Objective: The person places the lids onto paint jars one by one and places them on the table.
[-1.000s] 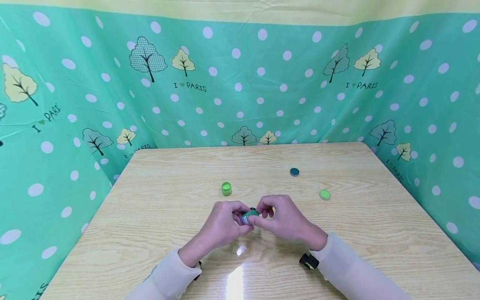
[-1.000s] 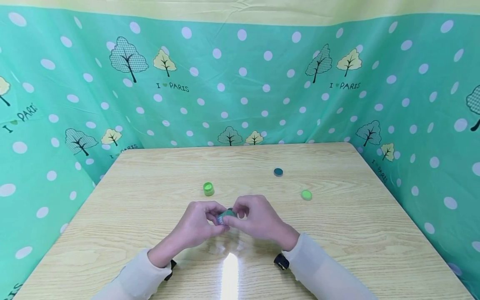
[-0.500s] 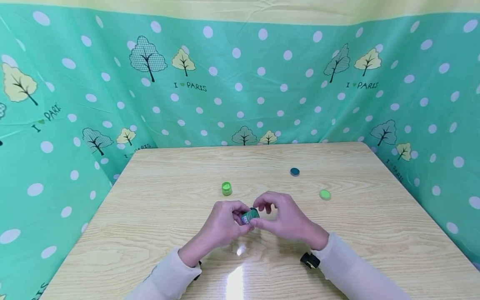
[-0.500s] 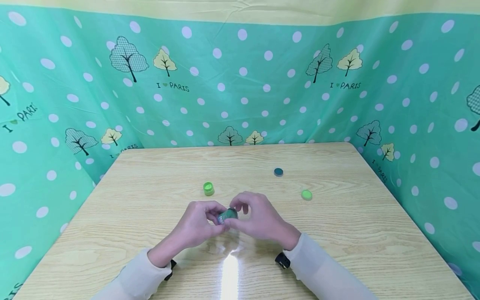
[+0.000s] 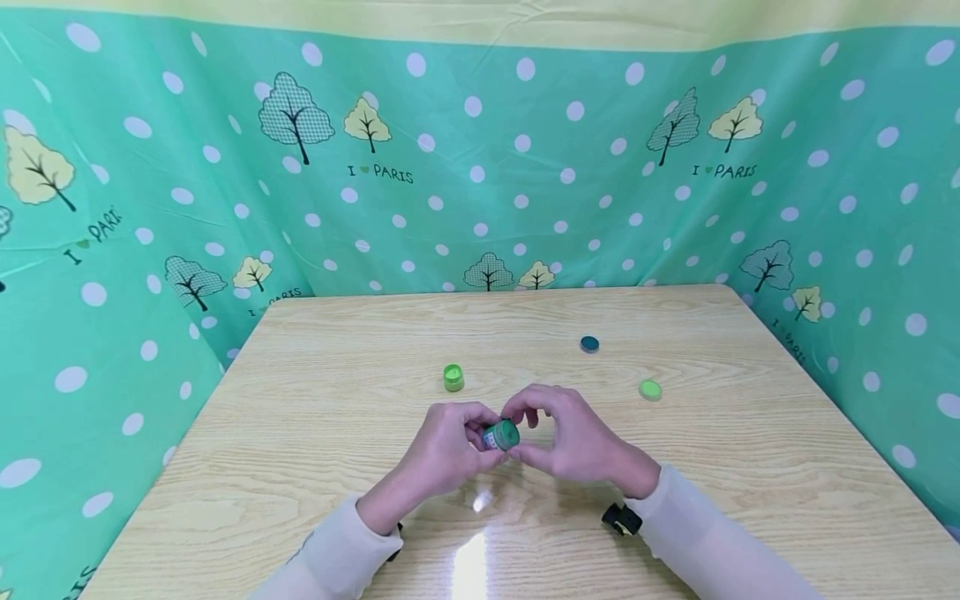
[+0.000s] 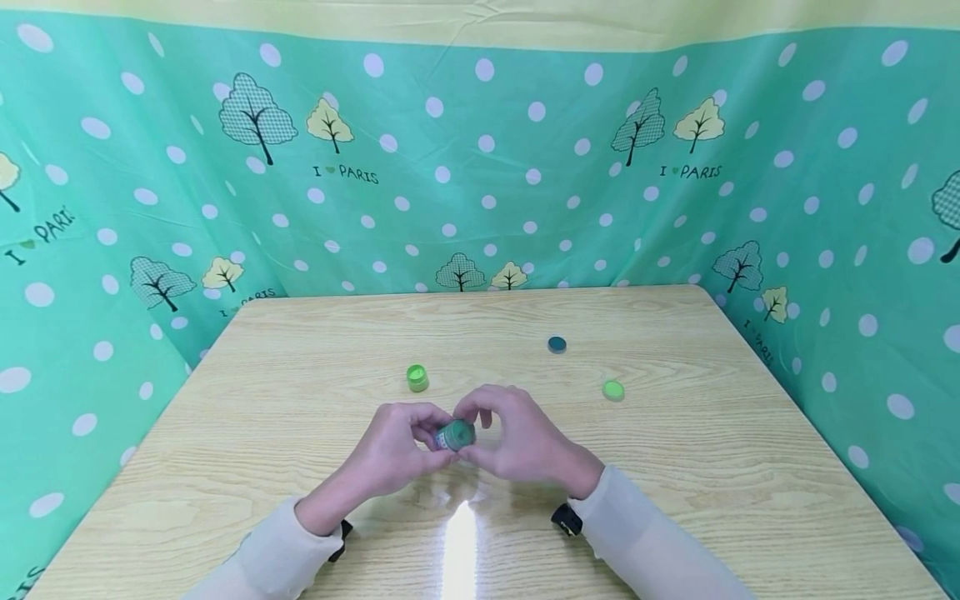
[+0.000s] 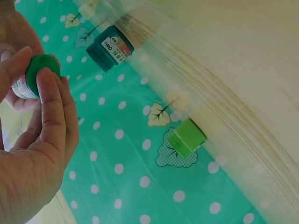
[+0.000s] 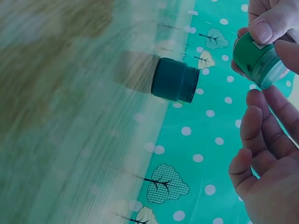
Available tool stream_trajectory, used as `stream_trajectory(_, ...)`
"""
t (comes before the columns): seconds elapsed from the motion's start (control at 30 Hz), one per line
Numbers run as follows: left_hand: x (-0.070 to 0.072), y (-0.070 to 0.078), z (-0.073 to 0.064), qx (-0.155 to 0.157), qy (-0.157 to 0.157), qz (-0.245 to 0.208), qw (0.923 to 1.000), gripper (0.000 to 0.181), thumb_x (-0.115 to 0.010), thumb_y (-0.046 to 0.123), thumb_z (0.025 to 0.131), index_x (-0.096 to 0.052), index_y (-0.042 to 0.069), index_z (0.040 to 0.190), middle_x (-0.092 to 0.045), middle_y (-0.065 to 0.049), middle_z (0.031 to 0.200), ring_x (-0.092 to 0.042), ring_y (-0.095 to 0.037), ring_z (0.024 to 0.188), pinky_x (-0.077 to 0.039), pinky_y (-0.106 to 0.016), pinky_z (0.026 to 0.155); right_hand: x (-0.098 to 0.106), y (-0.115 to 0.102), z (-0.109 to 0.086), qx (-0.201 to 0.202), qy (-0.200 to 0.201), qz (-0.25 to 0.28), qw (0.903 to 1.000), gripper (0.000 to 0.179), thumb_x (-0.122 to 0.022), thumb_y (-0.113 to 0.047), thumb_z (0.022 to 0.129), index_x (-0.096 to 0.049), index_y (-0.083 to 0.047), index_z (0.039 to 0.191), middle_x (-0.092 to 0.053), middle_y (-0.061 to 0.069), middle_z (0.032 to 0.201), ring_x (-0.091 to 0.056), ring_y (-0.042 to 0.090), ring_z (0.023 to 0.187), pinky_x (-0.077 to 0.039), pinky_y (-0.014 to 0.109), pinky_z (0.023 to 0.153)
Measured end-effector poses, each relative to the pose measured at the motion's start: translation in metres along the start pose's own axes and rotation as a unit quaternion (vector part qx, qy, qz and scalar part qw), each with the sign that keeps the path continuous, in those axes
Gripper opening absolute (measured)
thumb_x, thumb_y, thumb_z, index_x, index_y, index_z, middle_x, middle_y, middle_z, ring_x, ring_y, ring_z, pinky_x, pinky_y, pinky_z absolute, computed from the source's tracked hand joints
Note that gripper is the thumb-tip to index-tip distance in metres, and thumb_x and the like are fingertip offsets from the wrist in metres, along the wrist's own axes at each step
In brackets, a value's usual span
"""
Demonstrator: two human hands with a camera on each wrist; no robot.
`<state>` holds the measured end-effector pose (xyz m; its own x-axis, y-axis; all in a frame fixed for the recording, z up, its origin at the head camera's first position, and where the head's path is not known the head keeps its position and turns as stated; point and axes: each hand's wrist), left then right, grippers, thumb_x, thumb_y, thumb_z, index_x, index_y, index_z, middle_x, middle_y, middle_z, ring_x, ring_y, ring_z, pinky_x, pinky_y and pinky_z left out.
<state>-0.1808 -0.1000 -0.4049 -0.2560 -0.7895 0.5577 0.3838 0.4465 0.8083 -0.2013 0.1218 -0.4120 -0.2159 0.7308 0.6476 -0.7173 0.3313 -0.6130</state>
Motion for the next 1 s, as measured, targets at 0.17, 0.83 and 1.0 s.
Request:
stream_trajectory(0.17, -0.0003, 0.0003, -0.0004, 0.001, 0.001, 0.000, 1.0000, 0.029, -0.090, 0.001, 0.075, -0.075, 0.000, 0.100, -0.075, -0.007, 0.089, -0.070, -0.011, 0.071, -0.058, -0.020, 0.064, 0.0001, -0.0017, 0.0004, -0.002, 0.000, -0.008, 1.0000, 0.036, -0.087, -0.012, 0.077, -0.072, -0.018, 0.109, -0.069, -0.015, 0.100, -0.057, 0.007, 0.084, -0.048, 0.034, 0.075)
stream_trajectory(0.83, 0.0005, 0.0015, 0.0002, 0.007, 0.005, 0.002, 1.0000, 0.027, -0.088, 0.003, 0.077, -0.075, 0.000, 0.100, -0.075, -0.005, 0.087, -0.069, -0.008, 0.070, -0.058, -0.020, 0.063, -0.0004, -0.0033, 0.0015, -0.043, 0.002, -0.025, 0.9987, 0.022, -0.086, -0.029, 0.084, -0.071, -0.019, 0.097, -0.068, -0.005, 0.085, -0.061, 0.024, 0.077, -0.050, 0.044, 0.073)
stream_trajectory(1.0, 0.0003, 0.0017, 0.0000, 0.007, 0.006, -0.004, 1.0000, 0.027, -0.088, 0.003, 0.077, -0.074, -0.001, 0.099, -0.075, -0.004, 0.085, -0.069, -0.009, 0.069, -0.058, -0.021, 0.062, -0.0029, -0.0025, 0.0018, -0.045, 0.017, -0.046, 0.9978, 0.019, -0.085, -0.034, 0.084, -0.069, -0.024, 0.087, -0.061, -0.016, 0.078, -0.057, 0.017, 0.070, -0.049, 0.039, 0.067)
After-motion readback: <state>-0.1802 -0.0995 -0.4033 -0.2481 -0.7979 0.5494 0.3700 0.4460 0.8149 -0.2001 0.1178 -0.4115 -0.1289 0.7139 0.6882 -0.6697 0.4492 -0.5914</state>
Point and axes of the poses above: each hand's wrist, its own z-axis towards the middle knuckle, its own x-axis out of the back of the hand, y = z × x
